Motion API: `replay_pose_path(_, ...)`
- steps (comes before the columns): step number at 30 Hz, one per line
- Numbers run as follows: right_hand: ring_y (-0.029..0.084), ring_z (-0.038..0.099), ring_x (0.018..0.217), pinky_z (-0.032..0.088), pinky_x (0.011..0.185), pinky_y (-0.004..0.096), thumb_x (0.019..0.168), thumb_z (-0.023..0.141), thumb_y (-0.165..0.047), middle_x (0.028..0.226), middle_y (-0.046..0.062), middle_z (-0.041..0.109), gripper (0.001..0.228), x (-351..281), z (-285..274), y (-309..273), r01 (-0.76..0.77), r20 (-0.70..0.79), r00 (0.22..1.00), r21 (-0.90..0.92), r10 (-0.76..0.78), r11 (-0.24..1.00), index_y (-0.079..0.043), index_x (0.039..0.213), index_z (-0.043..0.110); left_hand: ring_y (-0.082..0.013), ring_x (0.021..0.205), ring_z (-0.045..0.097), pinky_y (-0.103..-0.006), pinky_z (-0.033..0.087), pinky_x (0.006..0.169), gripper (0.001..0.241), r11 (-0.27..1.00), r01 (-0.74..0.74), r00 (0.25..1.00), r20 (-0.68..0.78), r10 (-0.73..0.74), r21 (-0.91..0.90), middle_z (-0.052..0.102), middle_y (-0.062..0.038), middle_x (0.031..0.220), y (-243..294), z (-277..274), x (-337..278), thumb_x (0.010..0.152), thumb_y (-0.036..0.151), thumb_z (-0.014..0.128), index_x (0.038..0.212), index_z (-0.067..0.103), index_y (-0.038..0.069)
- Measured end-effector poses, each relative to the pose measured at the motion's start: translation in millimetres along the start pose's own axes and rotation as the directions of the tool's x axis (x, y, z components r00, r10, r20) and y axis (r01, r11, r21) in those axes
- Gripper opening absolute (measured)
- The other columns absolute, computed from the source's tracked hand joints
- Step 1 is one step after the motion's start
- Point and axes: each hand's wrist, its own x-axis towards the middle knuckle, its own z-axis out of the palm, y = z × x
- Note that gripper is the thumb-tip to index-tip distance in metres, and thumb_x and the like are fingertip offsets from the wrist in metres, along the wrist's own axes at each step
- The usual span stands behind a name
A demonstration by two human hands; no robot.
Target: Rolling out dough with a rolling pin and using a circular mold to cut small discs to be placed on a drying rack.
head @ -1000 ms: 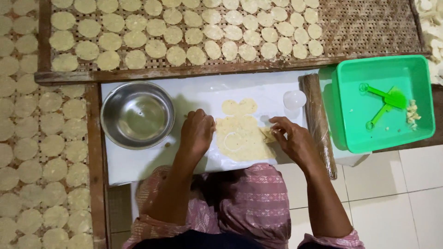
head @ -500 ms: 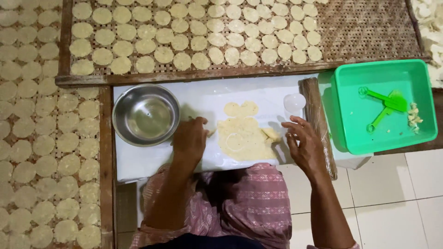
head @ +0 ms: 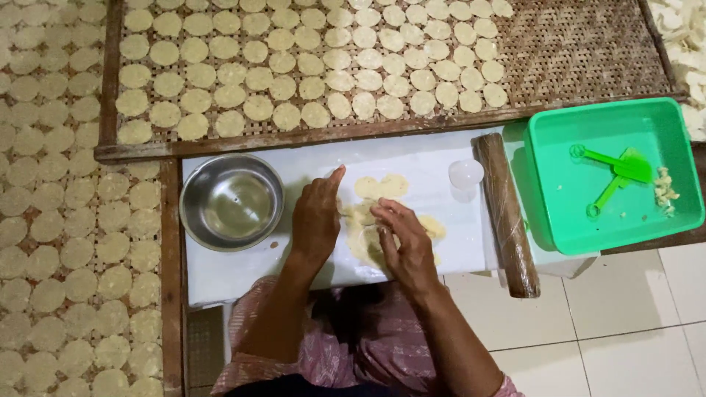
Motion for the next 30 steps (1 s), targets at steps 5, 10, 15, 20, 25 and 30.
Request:
replay_pose_path(5, 0.037, 0.072, 0.106, 0.061, 0.085, 0.044, 0.098, 0.058, -0.011, 0.123, 0.016, 0.069, 0.029, -41, 35, 24, 0.056, 0.015, 0.998, 0.026, -0.056, 0.998, -0.016, 0.122, 0.073, -0.0278, 0.123, 0.059, -0.0536, 0.043, 0.107, 0.059, 0.984, -0.046, 0.998, -0.026, 0.051, 0.171, 0.066, -0.005, 0.117, -35, 51, 13, 0.082, 0.001, 0.076, 0.137, 0.062, 0.018)
replay_pose_path(10, 0.029, 0.075, 0.098, 0.066, 0.078, 0.035, 0.089, 0.065, 0.002, 0.127, 0.019, 0.068, 0.034, -29, 22, -24, 0.111, 0.170, 0.978, 0.045, -0.117, 0.993, -0.009, 0.122, 0.066, -0.0274, 0.061, 0.062, -0.0422, 0.050, 0.062, 0.037, 0.982, -0.055, 0.989, -0.124, 0.078, 0.181, 0.068, -0.013, 0.074, -3, -1, 31, 0.080, -0.008, 0.063, 0.116, 0.070, -0.004)
replay_pose_path(15, 0.029, 0.073, 0.097, 0.062, 0.082, 0.035, 0.087, 0.065, 0.003, 0.123, 0.016, 0.070, 0.030, -23, 14, -34, 0.148, 0.180, 0.971, 0.050, -0.155, 0.988, -0.005, 0.116, 0.067, -0.0274, 0.075, 0.065, -0.0423, 0.051, 0.075, 0.052, 0.935, 0.040, 0.999, -0.040, -0.028, 0.352, 0.069, -0.012, 0.077, -7, 8, 30, 0.081, -0.004, 0.066, 0.133, 0.061, -0.003)
replay_pose_path(20, 0.028, 0.071, 0.096, 0.059, 0.079, 0.035, 0.087, 0.062, 0.006, 0.122, 0.014, 0.069, 0.033, -20, 8, -42, 0.173, 0.175, 0.966, 0.105, -0.190, 0.979, -0.005, 0.119, 0.065, -0.0279, 0.089, 0.068, -0.0400, 0.058, 0.075, 0.048, 0.932, -0.017, 0.994, -0.098, 0.056, 0.363, 0.072, -0.015, 0.098, -5, 12, 42, 0.079, -0.007, 0.070, 0.126, 0.068, 0.002)
replay_pose_path(25, 0.025, 0.071, 0.097, 0.059, 0.078, 0.032, 0.095, 0.060, 0.002, 0.122, 0.014, 0.069, 0.030, -24, 10, -38, 0.096, 0.161, 0.978, 0.209, -0.131, 0.973, -0.008, 0.122, 0.066, -0.0388, 0.124, 0.061, -0.0499, 0.054, 0.104, 0.036, 0.970, -0.217, 0.973, -0.063, 0.224, 0.108, 0.065, -0.022, 0.133, 9, 35, 61, 0.083, -0.008, 0.071, 0.108, 0.080, 0.016)
replay_pose_path(30, 0.028, 0.073, 0.108, 0.062, 0.091, 0.034, 0.087, 0.065, 0.008, 0.122, 0.015, 0.071, 0.034, -25, 9, -29, 0.162, -0.063, 0.986, 0.215, -0.152, 0.963, -0.001, 0.120, 0.066, -0.0367, 0.152, 0.024, -0.0659, 0.015, 0.123, 0.057, 0.935, -0.353, 0.901, 0.278, 0.333, 0.023, 0.034, -0.011, 0.164, 17, 67, 70, 0.084, -0.002, 0.064, 0.128, 0.071, 0.033)
